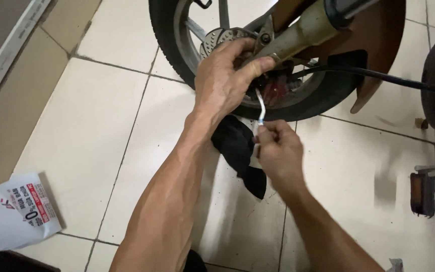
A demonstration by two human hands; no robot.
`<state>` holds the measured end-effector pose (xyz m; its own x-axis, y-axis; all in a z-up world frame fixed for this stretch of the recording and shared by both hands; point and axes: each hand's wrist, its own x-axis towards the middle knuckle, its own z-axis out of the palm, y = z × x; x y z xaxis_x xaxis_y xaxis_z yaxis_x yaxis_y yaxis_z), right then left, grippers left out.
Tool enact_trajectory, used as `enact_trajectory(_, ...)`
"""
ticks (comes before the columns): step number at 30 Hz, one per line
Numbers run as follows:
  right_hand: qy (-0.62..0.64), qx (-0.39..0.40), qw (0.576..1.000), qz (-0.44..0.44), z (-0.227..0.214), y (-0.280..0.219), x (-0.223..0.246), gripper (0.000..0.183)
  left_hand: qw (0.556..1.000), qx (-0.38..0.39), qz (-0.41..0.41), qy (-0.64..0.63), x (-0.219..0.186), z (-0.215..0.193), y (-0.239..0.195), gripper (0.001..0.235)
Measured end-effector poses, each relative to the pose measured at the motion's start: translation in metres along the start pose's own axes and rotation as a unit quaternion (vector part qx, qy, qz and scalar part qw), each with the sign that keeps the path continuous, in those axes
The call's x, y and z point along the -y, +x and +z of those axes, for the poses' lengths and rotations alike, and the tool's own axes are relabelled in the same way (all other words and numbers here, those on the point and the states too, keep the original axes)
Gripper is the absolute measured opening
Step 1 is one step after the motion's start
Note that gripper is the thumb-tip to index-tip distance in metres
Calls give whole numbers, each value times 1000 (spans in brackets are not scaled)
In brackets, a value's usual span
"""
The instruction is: The person cleans the front wheel and brake disc of a motorcycle using a black cloth and a toothbrush. They wipe the brake caliper and disc with the cloth, then use the toothbrush to scrub the brake assembly and surrounding areas.
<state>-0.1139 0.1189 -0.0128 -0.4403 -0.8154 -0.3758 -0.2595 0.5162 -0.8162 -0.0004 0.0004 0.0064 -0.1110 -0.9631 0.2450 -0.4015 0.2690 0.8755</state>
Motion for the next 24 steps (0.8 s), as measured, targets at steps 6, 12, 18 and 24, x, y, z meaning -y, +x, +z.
enact_trajectory(6,298,7,955,0,51,8,-8,8,1000,-9,-1,-3,5,4,1,60)
enact_trajectory(12,339,-31,939,47,55,-1,-8,12,1000,-2,9,-13,4,2,0,65)
enact_trajectory(18,312,-14,950,21,46,0,-1,15,1000,-5,-1,-29,-2,-1,-3,56)
enact_trajectory(24,333,-23,942,30,42,3,16,13,999,-11,33,-38,0,3,-3,52)
